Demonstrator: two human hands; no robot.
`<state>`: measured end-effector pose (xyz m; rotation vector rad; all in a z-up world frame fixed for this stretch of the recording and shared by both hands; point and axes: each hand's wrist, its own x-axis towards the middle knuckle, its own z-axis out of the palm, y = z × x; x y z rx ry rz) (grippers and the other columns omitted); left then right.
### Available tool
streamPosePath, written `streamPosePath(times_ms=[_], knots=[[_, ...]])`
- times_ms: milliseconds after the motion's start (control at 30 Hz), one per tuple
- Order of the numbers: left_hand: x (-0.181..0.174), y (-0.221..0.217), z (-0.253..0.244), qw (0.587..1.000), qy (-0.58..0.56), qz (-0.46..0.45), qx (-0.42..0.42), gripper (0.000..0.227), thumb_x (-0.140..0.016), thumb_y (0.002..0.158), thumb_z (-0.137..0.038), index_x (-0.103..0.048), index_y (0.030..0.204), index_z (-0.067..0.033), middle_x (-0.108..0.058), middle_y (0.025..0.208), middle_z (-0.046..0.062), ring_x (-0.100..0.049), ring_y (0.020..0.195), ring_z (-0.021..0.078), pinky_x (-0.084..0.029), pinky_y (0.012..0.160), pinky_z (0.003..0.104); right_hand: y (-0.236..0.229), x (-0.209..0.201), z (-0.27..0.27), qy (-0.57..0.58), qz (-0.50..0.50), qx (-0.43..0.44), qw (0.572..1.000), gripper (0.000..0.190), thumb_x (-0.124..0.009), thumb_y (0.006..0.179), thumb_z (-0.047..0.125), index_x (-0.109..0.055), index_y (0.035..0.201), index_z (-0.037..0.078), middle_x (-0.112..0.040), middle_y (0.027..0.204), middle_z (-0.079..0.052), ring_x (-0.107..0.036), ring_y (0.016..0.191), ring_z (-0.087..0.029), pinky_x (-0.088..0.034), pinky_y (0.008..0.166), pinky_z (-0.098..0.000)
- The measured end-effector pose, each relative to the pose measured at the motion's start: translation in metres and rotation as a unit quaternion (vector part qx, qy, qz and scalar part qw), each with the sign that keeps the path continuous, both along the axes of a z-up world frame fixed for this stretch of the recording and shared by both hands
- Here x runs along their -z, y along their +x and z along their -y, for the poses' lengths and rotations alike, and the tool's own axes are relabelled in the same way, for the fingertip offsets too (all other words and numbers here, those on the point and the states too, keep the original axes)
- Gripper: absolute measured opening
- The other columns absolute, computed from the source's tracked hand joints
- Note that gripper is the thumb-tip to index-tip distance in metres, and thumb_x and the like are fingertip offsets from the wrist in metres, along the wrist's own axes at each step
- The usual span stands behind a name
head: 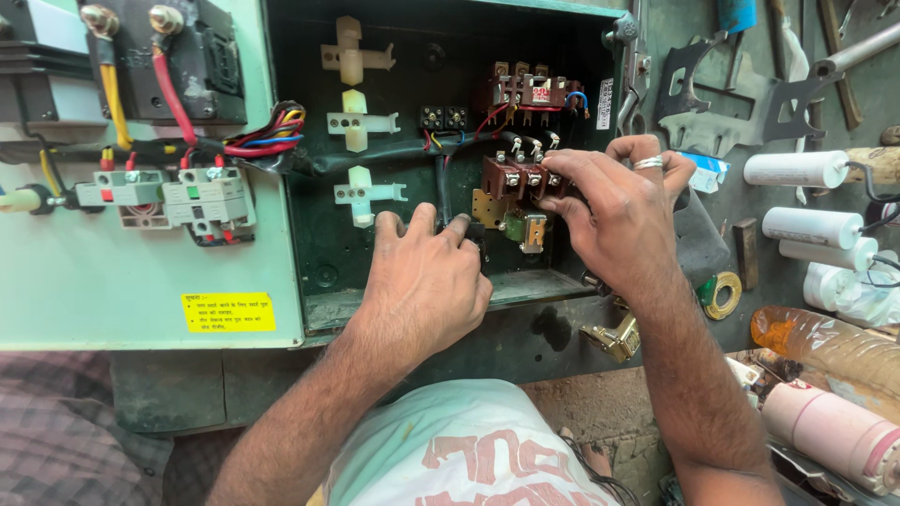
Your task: The person cleans electrical components with a toothbrush and liquid, then uses a screwdriver to tighten screws on a contactor inside an open electrical box. The person handles multiple small components and tools on a cluttered workbench.
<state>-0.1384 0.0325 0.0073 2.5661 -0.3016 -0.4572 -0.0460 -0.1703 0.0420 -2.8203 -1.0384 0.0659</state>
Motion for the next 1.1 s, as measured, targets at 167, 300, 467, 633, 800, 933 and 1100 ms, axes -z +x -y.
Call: streamPosePath(times_ms=[167, 300, 467, 633, 800, 933, 1100], knots=[[-0.002, 0.001, -0.001, 1.0, -0.007, -0.013, 0.001, 0.035, -0.062, 0.086, -0.033, -0.076, 0.09, -0.002, -0.068, 0.124, 0.013, -0.055, 0.11, 0.0278, -0.041, 0.088, 0.055, 0.003, 0.006, -0.001, -0.007, 0.027, 0.008, 1.0, 0.043, -0.085, 0.088, 0.014, -0.072, 0.128, 0.021, -0.074, 0.124, 0.007, -0.056, 0.115, -0.024, -0.028, 0.102, -0.0494], [-0.002, 0.003, -0.001, 0.999, 0.011, -0.036, 0.019, 0.036, -0.061, 0.088, -0.034, -0.076, 0.092, -0.0016, -0.067, 0.123, 0.014, -0.055, 0.109, 0.0277, -0.041, 0.088, 0.055, 0.0, 0.014, -0.002, -0.042, 0.07, 0.016, 0.997, 0.045, -0.087, 0.086, 0.014, -0.074, 0.129, 0.02, -0.073, 0.124, 0.008, -0.055, 0.115, -0.023, -0.028, 0.1, -0.0498], [-0.004, 0.004, -0.001, 0.999, 0.01, -0.043, 0.02, 0.036, -0.061, 0.088, -0.034, -0.076, 0.093, -0.0017, -0.066, 0.126, 0.015, -0.055, 0.11, 0.0279, -0.042, 0.088, 0.055, 0.001, 0.018, -0.001, -0.063, 0.086, 0.016, 0.994, 0.043, -0.088, 0.088, 0.015, -0.076, 0.129, 0.019, -0.072, 0.124, 0.009, -0.053, 0.117, -0.022, -0.028, 0.1, -0.0495], [-0.003, 0.004, -0.001, 0.998, 0.012, -0.053, 0.023, 0.037, -0.06, 0.089, -0.035, -0.076, 0.095, -0.0011, -0.065, 0.127, 0.015, -0.055, 0.11, 0.0279, -0.042, 0.09, 0.057, 0.002, 0.019, 0.0, -0.088, 0.101, 0.004, 0.991, 0.038, -0.087, 0.091, 0.014, -0.076, 0.127, 0.019, -0.072, 0.124, 0.009, -0.053, 0.118, -0.021, -0.028, 0.099, -0.0486], [-0.003, 0.005, -0.001, 0.998, 0.017, -0.056, 0.031, 0.038, -0.059, 0.09, -0.034, -0.075, 0.097, -0.0005, -0.064, 0.129, 0.016, -0.055, 0.109, 0.0281, -0.042, 0.089, 0.057, 0.003, 0.012, -0.002, -0.076, 0.086, 0.006, 0.993, 0.043, -0.089, 0.09, 0.021, -0.074, 0.13, 0.018, -0.072, 0.128, 0.007, -0.053, 0.118, -0.021, -0.029, 0.1, -0.0491], [-0.003, 0.004, -0.001, 0.999, 0.011, -0.047, 0.025, 0.038, -0.06, 0.089, -0.034, -0.075, 0.097, -0.0004, -0.063, 0.132, 0.016, -0.056, 0.109, 0.0285, -0.042, 0.088, 0.056, 0.005, 0.007, -0.004, -0.078, 0.069, 0.004, 0.995, 0.052, -0.088, 0.089, 0.024, -0.07, 0.136, 0.015, -0.071, 0.132, 0.004, -0.054, 0.118, -0.024, -0.029, 0.099, -0.0495], [-0.005, 0.006, -0.002, 0.999, 0.01, -0.037, 0.019, 0.037, -0.061, 0.087, -0.034, -0.076, 0.095, -0.0015, -0.064, 0.132, 0.014, -0.056, 0.109, 0.0289, -0.042, 0.087, 0.055, 0.006, 0.01, -0.003, -0.07, 0.065, -0.006, 0.995, 0.047, -0.087, 0.091, 0.019, -0.068, 0.134, 0.017, -0.072, 0.128, 0.005, -0.056, 0.12, -0.024, -0.029, 0.099, -0.0504]])
